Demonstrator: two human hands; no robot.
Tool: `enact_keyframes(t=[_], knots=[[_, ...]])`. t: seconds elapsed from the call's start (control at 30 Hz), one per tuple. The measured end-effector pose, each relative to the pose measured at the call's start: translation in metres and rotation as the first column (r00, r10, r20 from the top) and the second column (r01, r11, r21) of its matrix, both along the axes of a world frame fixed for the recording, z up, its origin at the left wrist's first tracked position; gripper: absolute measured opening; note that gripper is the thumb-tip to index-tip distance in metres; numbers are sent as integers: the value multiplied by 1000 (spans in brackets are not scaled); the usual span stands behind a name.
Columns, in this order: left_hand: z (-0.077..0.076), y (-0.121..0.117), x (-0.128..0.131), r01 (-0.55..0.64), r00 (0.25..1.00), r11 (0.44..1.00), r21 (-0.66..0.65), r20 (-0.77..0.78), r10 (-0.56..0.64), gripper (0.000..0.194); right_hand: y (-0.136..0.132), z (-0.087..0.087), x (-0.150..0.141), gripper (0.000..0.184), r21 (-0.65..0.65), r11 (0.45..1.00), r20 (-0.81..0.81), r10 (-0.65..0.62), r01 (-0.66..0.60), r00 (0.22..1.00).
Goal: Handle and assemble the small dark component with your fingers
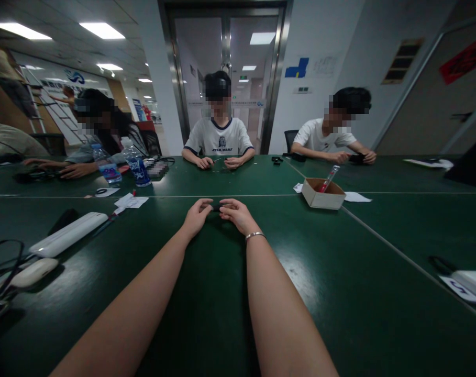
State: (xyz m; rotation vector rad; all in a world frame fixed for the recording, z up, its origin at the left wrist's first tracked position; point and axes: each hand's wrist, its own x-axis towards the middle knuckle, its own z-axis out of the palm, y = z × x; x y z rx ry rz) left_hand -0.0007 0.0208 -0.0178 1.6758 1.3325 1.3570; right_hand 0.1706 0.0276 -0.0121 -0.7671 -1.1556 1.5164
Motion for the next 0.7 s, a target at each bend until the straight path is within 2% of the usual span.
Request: enact_keyframes(t=[0.07, 0.17, 0.33, 0.47, 0.57, 0.7], knots=[[-1, 1, -1, 37, 999, 999, -14, -6, -37, 24, 0, 0, 0, 30, 16, 1000, 16, 24, -24, 1000], [-2, 2, -1, 19, 999, 997, -74, -39, -22, 32, 0, -1, 0, 30, 26, 999, 28, 38, -39, 999], [-2, 1, 0, 82, 996, 995, -53, 38, -80, 29, 0, 0, 0, 30, 21, 999, 10, 39, -40, 999], [-2, 0, 1, 79, 997, 993, -88, 0, -80, 37, 0, 0, 0, 31, 15, 998, 8, 54, -54, 998], [-1, -1, 1, 51, 998, 997, -59, 23, -50, 29, -1, 0, 0, 31, 9, 999, -5, 43, -43, 999], [-1, -1, 1, 71, 997, 996, -57, 28, -69, 27, -1, 0, 0, 31, 18, 998, 11, 56, -56, 998]])
